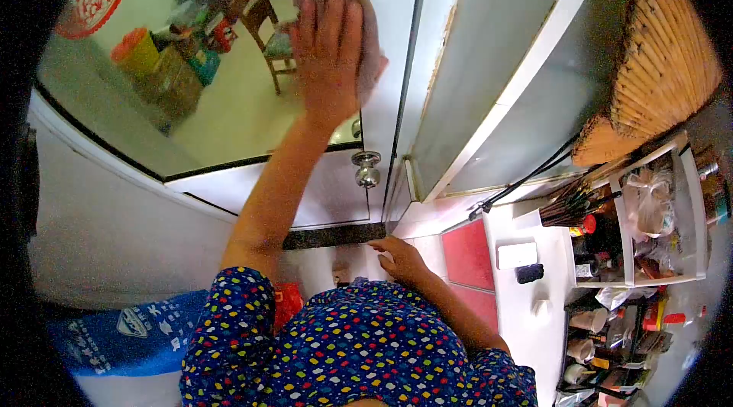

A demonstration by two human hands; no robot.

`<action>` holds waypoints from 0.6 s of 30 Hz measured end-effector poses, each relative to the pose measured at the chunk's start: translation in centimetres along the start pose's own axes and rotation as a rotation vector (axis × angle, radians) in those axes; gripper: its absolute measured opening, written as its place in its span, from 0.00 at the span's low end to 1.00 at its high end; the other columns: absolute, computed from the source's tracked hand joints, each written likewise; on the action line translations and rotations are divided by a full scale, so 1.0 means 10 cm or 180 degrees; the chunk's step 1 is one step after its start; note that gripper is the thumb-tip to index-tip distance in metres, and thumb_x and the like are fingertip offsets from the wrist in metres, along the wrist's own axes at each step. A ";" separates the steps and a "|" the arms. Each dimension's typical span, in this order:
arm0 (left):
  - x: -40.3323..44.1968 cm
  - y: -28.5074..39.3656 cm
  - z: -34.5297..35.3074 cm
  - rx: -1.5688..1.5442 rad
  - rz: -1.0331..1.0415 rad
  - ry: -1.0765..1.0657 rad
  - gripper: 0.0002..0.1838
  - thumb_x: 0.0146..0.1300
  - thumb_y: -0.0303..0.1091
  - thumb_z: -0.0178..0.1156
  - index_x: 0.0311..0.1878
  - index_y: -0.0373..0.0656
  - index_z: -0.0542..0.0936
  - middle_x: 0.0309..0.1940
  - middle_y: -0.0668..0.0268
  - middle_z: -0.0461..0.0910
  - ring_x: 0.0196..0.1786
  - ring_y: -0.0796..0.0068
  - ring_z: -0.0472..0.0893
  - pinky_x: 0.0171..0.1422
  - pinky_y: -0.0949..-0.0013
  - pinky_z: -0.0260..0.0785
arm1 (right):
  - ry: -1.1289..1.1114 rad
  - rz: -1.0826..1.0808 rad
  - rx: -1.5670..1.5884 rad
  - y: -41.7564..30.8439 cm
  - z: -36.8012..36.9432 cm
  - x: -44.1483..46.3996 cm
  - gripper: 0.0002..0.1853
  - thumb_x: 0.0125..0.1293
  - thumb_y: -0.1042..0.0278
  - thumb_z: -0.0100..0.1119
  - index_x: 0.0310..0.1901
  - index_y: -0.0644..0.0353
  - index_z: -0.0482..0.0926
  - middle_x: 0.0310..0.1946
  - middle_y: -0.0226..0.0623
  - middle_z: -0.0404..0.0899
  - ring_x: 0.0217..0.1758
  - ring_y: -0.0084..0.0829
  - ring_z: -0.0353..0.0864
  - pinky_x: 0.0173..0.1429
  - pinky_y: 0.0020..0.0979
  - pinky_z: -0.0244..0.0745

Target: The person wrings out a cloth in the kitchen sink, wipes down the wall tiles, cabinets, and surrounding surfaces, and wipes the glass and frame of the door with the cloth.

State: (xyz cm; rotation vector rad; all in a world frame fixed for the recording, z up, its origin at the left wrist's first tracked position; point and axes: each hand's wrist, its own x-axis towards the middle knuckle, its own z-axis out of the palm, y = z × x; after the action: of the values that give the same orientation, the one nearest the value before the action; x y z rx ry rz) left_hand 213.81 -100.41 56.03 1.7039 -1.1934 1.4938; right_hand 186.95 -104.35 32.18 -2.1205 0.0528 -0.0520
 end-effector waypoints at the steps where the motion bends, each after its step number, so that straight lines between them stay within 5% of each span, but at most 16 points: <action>1: -0.09 0.02 0.00 -0.0014 0.0011 -0.0003 0.39 0.55 0.49 0.64 0.69 0.45 0.65 0.70 0.54 0.59 0.71 0.39 0.56 0.70 0.38 0.47 | -0.0214 -0.0031 -0.0058 -0.02 0.02 0.02 0.22 0.59 0.75 0.56 0.57 0.54 0.75 0.45 0.42 0.79 0.50 0.41 0.79 0.56 0.38 0.74; 3: -0.31 0.05 0.02 -0.0126 -0.0078 -0.0309 0.39 0.53 0.52 0.65 0.68 0.51 0.67 0.71 0.62 0.58 0.70 0.41 0.58 0.63 0.41 0.56 | -0.0234 -0.0024 -0.0018 0.03 0.08 0.04 0.21 0.60 0.74 0.55 0.56 0.53 0.76 0.44 0.41 0.81 0.48 0.40 0.80 0.54 0.39 0.75; 6: -0.86 0.13 0.01 -0.0374 -0.0057 -0.0923 0.35 0.57 0.49 0.61 0.68 0.49 0.67 0.70 0.60 0.58 0.69 0.39 0.58 0.65 0.38 0.57 | -0.0365 -0.0089 0.0044 0.07 0.13 0.02 0.19 0.62 0.72 0.54 0.57 0.51 0.76 0.43 0.40 0.81 0.46 0.41 0.81 0.53 0.39 0.75; 8: -1.40 0.15 0.08 0.0365 0.0513 -0.1905 0.33 0.59 0.45 0.57 0.69 0.52 0.66 0.71 0.62 0.57 0.69 0.41 0.59 0.67 0.41 0.56 | -0.0727 0.0044 -0.0447 0.13 0.16 0.03 0.17 0.65 0.67 0.52 0.56 0.50 0.76 0.44 0.40 0.81 0.46 0.42 0.81 0.53 0.39 0.75; 9: -1.64 0.15 0.09 0.0354 0.0546 -0.1879 0.33 0.59 0.45 0.57 0.69 0.52 0.66 0.71 0.62 0.57 0.69 0.41 0.59 0.67 0.41 0.56 | -0.0685 0.0038 -0.0453 0.13 0.16 0.05 0.17 0.65 0.67 0.52 0.56 0.50 0.76 0.44 0.40 0.81 0.46 0.42 0.81 0.53 0.39 0.75; 11: -1.88 0.16 0.03 -0.0660 0.0554 -0.2089 0.33 0.56 0.45 0.59 0.67 0.50 0.68 0.65 0.65 0.63 0.69 0.46 0.58 0.71 0.42 0.49 | -0.0737 -0.0214 -0.0601 0.11 0.17 0.07 0.16 0.67 0.63 0.51 0.55 0.51 0.77 0.45 0.41 0.81 0.47 0.43 0.80 0.52 0.41 0.76; 14: -1.84 0.13 -0.01 0.0597 0.1338 -0.1639 0.30 0.58 0.42 0.53 0.68 0.62 0.69 0.66 0.72 0.65 0.68 0.56 0.62 0.74 0.54 0.47 | -0.0629 -0.0301 -0.0520 0.09 0.18 0.12 0.15 0.68 0.62 0.50 0.53 0.51 0.78 0.45 0.42 0.81 0.48 0.43 0.80 0.50 0.43 0.76; 17: -1.43 0.02 -0.02 0.1140 0.1908 -0.1393 0.29 0.58 0.43 0.53 0.66 0.64 0.70 0.65 0.78 0.66 0.68 0.66 0.63 0.76 0.58 0.42 | -0.0607 -0.0331 -0.0636 0.06 0.17 0.22 0.14 0.66 0.65 0.53 0.53 0.52 0.79 0.43 0.41 0.81 0.47 0.42 0.80 0.50 0.41 0.76; 18: -1.25 -0.05 0.04 0.0831 0.1759 -0.0800 0.27 0.58 0.44 0.53 0.65 0.65 0.73 0.65 0.80 0.67 0.69 0.73 0.63 0.76 0.58 0.42 | -0.0646 -0.0296 -0.0777 0.03 0.18 0.24 0.15 0.65 0.69 0.55 0.53 0.53 0.79 0.42 0.41 0.81 0.45 0.41 0.81 0.50 0.39 0.76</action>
State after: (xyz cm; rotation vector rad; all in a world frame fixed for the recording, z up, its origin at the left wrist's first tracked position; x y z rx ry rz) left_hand 214.70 -97.47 43.94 1.8668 -1.7761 1.8585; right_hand 189.46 -103.12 30.99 -2.3600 -0.1680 0.1203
